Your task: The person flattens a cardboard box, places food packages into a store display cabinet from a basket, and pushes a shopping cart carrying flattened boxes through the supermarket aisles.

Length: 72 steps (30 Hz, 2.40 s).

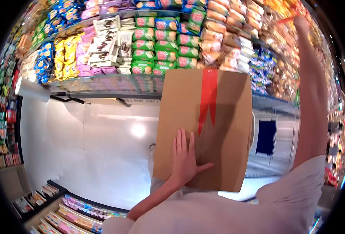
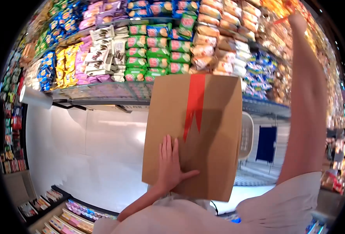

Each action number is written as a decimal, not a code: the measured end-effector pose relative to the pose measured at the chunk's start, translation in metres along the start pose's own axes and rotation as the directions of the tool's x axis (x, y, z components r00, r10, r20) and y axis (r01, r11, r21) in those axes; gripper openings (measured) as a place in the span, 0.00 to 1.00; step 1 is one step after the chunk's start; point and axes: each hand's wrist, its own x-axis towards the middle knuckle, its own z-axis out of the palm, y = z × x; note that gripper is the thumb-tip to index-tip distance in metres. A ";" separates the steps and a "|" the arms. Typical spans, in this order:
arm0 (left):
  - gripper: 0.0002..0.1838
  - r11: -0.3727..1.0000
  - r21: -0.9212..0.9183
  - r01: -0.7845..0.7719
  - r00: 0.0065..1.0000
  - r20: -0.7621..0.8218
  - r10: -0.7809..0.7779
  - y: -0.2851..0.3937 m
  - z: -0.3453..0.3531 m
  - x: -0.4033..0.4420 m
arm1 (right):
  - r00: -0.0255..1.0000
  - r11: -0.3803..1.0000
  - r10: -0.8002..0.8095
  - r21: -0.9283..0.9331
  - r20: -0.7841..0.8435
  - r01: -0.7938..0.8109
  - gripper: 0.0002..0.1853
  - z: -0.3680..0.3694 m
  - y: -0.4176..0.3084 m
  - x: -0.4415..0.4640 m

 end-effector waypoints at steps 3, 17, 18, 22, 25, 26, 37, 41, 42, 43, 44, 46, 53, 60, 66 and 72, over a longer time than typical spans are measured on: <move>0.52 0.993 -0.045 -0.107 0.994 -0.035 0.105 -0.008 -0.001 -0.004 | 0.991 0.997 0.076 -0.014 0.106 -0.075 0.11 -0.071 -0.027 -0.050; 0.43 0.882 -0.040 -0.470 0.848 0.258 0.463 -0.046 -0.034 -0.053 | 0.601 0.663 -0.724 0.580 0.338 0.473 0.22 -0.234 -0.158 -0.474; 0.44 0.843 -0.004 -0.537 0.821 0.226 0.524 -0.047 -0.034 -0.051 | 0.611 0.675 -0.712 0.578 0.346 0.459 0.22 -0.236 -0.158 -0.479; 0.38 0.778 -0.074 -0.624 0.753 0.207 0.624 -0.054 -0.038 -0.040 | 0.641 0.685 -0.675 0.633 0.364 0.361 0.23 -0.234 -0.153 -0.479; 0.24 0.738 0.175 -0.651 0.755 0.057 0.653 -0.060 -0.049 -0.004 | 0.662 0.672 -0.674 0.642 0.327 0.368 0.22 -0.235 -0.151 -0.481; 0.20 0.763 0.202 -0.614 0.773 -0.042 0.633 -0.047 -0.062 0.013 | 0.668 0.678 -0.667 0.641 0.331 0.360 0.22 -0.234 -0.147 -0.484; 0.11 0.366 -0.165 -0.916 0.304 0.313 0.900 -0.036 -0.045 0.070 | 0.783 0.674 -0.502 0.734 0.368 0.087 0.19 -0.219 -0.152 -0.485; 0.11 0.299 -0.148 -0.943 0.218 0.406 0.887 -0.023 -0.039 0.078 | 0.701 0.723 -0.619 0.604 0.354 0.334 0.21 -0.216 -0.154 -0.490; 0.11 0.296 -0.147 -0.944 0.214 0.411 0.886 -0.018 -0.037 0.082 | 0.688 0.735 -0.626 0.574 0.367 0.362 0.20 -0.216 -0.154 -0.490; 0.10 0.257 -0.146 -0.955 0.159 0.477 0.864 -0.013 -0.036 0.086 | 0.691 0.735 -0.624 0.574 0.364 0.361 0.20 -0.217 -0.153 -0.489; 0.10 0.218 -0.147 -0.965 0.106 0.540 0.835 -0.009 -0.034 0.088 | 0.691 0.733 -0.624 0.581 0.366 0.354 0.20 -0.217 -0.153 -0.490; 0.10 0.216 -0.183 -0.959 0.087 0.533 0.842 -0.009 -0.030 0.088 | 0.690 0.728 -0.626 0.589 0.364 0.350 0.20 -0.218 -0.153 -0.489; 0.09 0.277 -0.292 -0.915 0.075 0.552 0.830 -0.009 -0.029 0.085 | 0.700 0.761 -0.589 0.568 0.405 0.312 0.23 -0.222 -0.158 -0.490; 0.15 0.080 -0.325 -0.942 -0.146 0.614 0.776 -0.022 -0.042 0.085 | 0.659 0.749 -0.601 0.606 0.453 0.267 0.25 -0.229 -0.166 -0.495; 0.17 0.182 -0.454 -0.872 -0.149 0.601 0.786 -0.037 -0.051 0.128 | 0.777 0.760 -0.374 0.648 0.506 -0.057 0.15 -0.218 -0.189 -0.464; 0.20 0.118 -0.326 -0.938 -0.135 0.656 0.742 -0.038 -0.053 0.133 | 0.840 0.431 0.511 0.790 0.184 -0.435 0.12 -0.098 -0.231 -0.297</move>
